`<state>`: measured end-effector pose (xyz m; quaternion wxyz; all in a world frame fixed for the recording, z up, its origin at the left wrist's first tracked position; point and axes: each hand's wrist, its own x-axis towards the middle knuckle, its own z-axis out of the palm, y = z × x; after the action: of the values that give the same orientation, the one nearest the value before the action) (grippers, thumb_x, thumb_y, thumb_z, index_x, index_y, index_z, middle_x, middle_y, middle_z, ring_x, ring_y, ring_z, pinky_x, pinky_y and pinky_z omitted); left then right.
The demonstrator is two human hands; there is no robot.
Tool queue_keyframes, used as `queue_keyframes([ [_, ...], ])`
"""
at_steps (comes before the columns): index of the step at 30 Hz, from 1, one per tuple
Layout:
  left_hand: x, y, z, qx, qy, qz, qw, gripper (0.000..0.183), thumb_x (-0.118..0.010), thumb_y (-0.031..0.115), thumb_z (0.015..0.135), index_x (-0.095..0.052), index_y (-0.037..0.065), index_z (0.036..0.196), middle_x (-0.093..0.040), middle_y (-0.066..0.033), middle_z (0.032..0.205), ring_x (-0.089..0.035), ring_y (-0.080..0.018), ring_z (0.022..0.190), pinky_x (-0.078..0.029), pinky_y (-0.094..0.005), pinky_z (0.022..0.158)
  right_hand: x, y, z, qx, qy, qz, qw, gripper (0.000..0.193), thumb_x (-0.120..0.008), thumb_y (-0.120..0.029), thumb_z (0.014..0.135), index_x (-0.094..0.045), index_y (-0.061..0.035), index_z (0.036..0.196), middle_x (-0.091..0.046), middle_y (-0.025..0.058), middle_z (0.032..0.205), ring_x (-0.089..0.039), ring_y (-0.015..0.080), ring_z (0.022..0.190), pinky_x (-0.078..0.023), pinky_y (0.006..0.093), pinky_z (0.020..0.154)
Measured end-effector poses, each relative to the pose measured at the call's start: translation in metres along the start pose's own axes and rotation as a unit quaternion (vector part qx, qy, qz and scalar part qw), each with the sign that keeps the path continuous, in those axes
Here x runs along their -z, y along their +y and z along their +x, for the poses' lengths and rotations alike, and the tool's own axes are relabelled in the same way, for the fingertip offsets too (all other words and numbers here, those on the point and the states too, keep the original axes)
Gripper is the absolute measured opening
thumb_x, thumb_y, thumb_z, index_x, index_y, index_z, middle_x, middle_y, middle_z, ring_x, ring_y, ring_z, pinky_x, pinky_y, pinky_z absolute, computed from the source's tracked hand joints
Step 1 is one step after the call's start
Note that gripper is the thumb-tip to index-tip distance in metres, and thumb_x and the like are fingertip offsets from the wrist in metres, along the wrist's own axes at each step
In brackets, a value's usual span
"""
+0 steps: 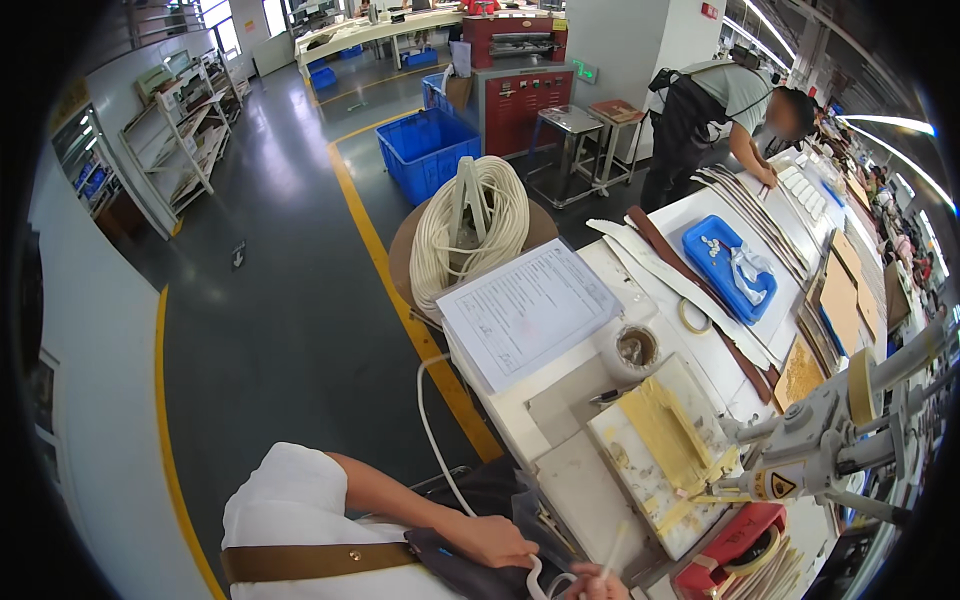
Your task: The person inserts a white cable into a yellow plastic sleeve and uses a manual press machine to crimp the connection. They repeat this process for multiple cables, pulling new lengths from a coil and stacking the finished units on the table.
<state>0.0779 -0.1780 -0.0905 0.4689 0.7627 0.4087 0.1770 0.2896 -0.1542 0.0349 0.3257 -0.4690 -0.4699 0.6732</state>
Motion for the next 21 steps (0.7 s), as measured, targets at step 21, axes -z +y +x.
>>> queue_keyframes([
  [21,0.002,-0.24,-0.147,0.197,0.199,0.283,0.917,0.041,-0.057,0.045,0.096,-0.067,0.008,0.08,-0.066,-0.015,0.072,-0.067,-0.0361,0.074,-0.052,-0.0479,0.07,0.153,0.068,-0.048,0.21,0.109,0.257,0.937,0.025,-0.051,-0.021,0.098,-0.053,0.0039,0.095,-0.05,0.0102,0.066,-0.04,0.0153,0.043,-0.029,0.0263,0.038],
])
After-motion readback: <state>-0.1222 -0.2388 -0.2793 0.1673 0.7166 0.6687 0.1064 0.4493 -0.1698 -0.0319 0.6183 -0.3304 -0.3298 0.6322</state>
